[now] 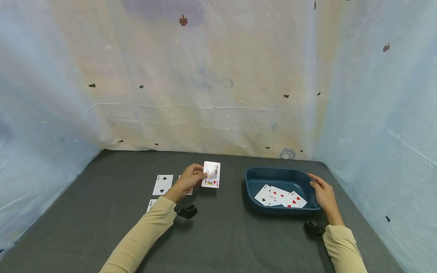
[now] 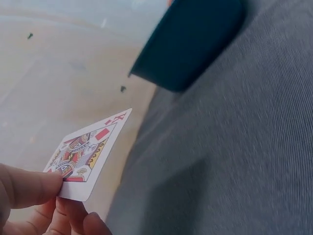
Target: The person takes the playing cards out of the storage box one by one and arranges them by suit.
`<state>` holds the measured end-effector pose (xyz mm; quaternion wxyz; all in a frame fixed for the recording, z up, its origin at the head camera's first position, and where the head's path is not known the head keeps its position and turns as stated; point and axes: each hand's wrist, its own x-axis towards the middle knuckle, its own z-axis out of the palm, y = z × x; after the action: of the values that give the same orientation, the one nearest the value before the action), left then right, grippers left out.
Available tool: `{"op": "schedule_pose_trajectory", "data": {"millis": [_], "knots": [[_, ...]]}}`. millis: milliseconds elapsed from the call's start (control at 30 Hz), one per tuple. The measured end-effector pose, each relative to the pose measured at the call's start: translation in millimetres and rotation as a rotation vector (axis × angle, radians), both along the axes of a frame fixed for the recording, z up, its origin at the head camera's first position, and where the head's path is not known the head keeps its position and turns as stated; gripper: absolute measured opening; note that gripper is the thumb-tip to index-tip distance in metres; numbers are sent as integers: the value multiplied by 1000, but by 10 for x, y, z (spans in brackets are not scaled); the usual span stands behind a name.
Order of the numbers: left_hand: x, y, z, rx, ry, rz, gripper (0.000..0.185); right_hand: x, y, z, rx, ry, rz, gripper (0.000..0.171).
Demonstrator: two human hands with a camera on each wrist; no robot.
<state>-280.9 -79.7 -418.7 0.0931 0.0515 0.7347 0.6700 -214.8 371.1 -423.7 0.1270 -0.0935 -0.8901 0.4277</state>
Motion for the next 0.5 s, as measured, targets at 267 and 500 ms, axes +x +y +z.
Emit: {"op": "schedule_pose_trajectory", "data": {"millis": [267, 500], "knots": [[-41, -88, -135, -97, 0, 0, 22, 16, 11, -14, -4, 23, 3, 43], [-49, -136, -175, -213, 9, 3, 25, 15, 2, -12, -3, 24, -4, 43]]}}
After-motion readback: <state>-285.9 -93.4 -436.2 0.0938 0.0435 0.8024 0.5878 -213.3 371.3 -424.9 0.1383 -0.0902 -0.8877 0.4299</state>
